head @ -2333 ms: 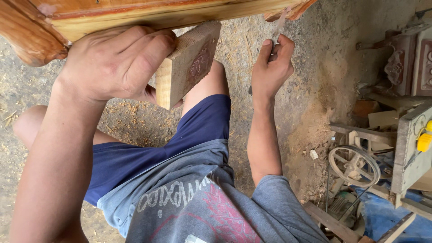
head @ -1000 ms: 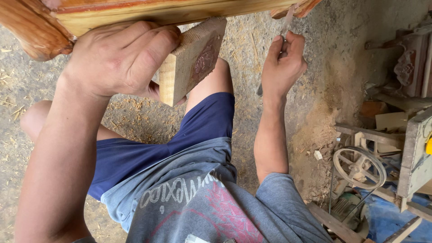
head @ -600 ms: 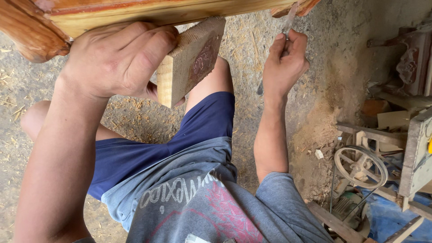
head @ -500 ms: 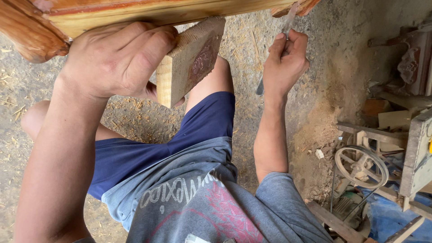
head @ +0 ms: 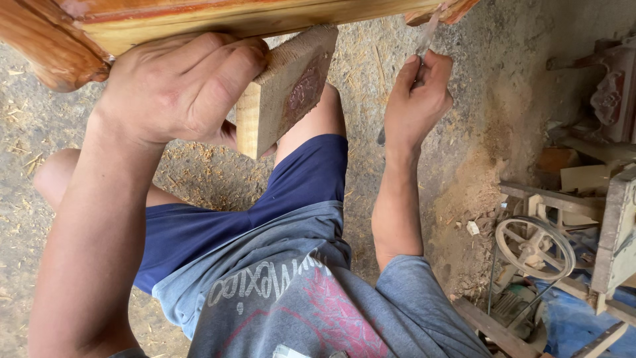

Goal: The person is kneeling on the floor and using a chisel to carve the edge of a wooden furniture piece. They hold a small block of wood against the furniture with one hand and use the chisel with the other to shape the wood.

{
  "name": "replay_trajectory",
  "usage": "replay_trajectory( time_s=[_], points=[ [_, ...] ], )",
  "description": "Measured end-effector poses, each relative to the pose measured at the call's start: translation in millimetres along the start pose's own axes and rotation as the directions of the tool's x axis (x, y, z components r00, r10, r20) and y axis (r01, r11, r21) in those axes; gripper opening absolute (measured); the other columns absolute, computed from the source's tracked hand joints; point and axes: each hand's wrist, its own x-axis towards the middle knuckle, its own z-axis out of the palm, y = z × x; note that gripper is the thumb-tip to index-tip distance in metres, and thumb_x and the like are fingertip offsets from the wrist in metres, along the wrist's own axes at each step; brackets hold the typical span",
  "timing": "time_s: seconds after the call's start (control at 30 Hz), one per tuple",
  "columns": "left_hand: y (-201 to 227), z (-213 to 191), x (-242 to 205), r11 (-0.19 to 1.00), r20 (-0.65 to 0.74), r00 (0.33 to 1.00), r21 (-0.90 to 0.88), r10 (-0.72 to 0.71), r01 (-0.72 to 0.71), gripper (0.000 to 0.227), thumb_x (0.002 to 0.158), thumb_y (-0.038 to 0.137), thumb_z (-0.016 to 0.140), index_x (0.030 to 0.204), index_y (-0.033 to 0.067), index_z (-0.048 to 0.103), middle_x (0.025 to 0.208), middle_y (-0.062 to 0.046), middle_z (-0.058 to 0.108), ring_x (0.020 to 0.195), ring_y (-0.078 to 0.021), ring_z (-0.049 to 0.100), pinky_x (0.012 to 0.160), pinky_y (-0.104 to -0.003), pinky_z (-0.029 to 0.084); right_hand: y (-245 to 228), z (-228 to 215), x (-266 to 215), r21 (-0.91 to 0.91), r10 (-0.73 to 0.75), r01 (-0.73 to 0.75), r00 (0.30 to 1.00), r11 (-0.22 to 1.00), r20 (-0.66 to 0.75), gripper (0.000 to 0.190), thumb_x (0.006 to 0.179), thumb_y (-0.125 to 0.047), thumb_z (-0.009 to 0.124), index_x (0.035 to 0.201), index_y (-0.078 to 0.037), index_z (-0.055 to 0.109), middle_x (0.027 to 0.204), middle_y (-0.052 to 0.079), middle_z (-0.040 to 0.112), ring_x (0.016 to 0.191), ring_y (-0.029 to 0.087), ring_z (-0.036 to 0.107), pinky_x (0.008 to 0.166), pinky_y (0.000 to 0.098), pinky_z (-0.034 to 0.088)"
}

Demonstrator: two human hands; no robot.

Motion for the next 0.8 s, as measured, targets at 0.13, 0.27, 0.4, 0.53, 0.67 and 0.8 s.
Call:
replay_trajectory(
  time_s=[0.13, 0.27, 0.4, 0.53, 0.67, 0.8],
  points=[
    [3, -1, 0, 1.000, -0.002, 1.000, -0.027, -0.013, 0.013, 0.049, 0.085, 0.032, 0.079, 0.120, 0.0009, 0.062, 0.095, -0.003, 0.064, 0.081, -0.0197, 0.063, 0.070, -0.032, 0.054, 2, -4, 0, -0.039, -0.026, 0.026, 1.000, 0.999, -0.002, 0.008, 0.105, 0.006, 0.061, 0.110, 0.002, 0.056, 0.065, 0.005, 0.064, 0.052, 0.011, 0.062, 0.046, 0.0308, 0.033],
    [1, -1, 2, 0.999, -0.012, 1.000, -0.041, -0.007, 0.006, 0.052, 0.078, 0.032, 0.079, 0.117, 0.0006, 0.064, 0.093, -0.004, 0.065, 0.075, -0.0208, 0.063, 0.065, -0.032, 0.053, -2, -2, 6, -0.068, -0.034, 0.034, 0.999, 0.997, 0.003, 0.009, 0.105, 0.006, 0.063, 0.109, 0.001, 0.057, 0.063, 0.004, 0.063, 0.051, 0.011, 0.061, 0.046, 0.0332, 0.031],
    [1, 0, 0, 0.999, -0.026, 1.000, -0.034, -0.005, 0.004, 0.047, 0.087, 0.030, 0.077, 0.121, 0.0009, 0.061, 0.097, -0.004, 0.063, 0.080, -0.0194, 0.063, 0.073, -0.032, 0.054, -5, -4, 8, -0.092, -0.047, 0.046, 0.999, 0.995, -0.010, 0.010, 0.104, 0.005, 0.064, 0.109, 0.001, 0.057, 0.064, 0.006, 0.063, 0.052, 0.013, 0.061, 0.048, 0.0338, 0.036],
    [1, 1, 0, 1.000, -0.014, 1.000, -0.004, -0.004, 0.004, 0.049, 0.084, 0.032, 0.079, 0.119, 0.0010, 0.064, 0.091, -0.003, 0.063, 0.076, -0.0197, 0.063, 0.066, -0.032, 0.054, -7, -5, 10, -0.106, -0.025, 0.024, 1.000, 0.994, -0.005, 0.009, 0.104, 0.004, 0.064, 0.109, 0.000, 0.057, 0.066, 0.006, 0.066, 0.054, 0.013, 0.065, 0.049, 0.0330, 0.040],
    [-1, 1, -2, 0.999, -0.044, 0.999, -0.049, 0.022, -0.024, 0.049, 0.088, 0.030, 0.076, 0.120, -0.0042, 0.061, 0.098, -0.007, 0.066, 0.084, -0.0224, 0.064, 0.074, -0.033, 0.055, -3, 0, 8, -0.076, 0.081, -0.080, 0.997, 0.994, 0.012, 0.008, 0.104, 0.004, 0.063, 0.108, 0.001, 0.056, 0.070, 0.006, 0.072, 0.057, 0.012, 0.071, 0.049, 0.0302, 0.045],
    [-1, 2, -4, 1.000, -0.046, 0.999, -0.003, 0.023, -0.023, 0.050, 0.088, 0.030, 0.074, 0.124, -0.0023, 0.060, 0.099, -0.005, 0.065, 0.082, -0.0202, 0.064, 0.074, -0.031, 0.055, 8, 9, 0, -0.044, 0.121, -0.120, 0.992, 0.992, 0.027, 0.003, 0.106, 0.000, 0.060, 0.107, 0.001, 0.057, 0.072, 0.007, 0.073, 0.059, 0.013, 0.072, 0.050, 0.0300, 0.049]
  ],
)
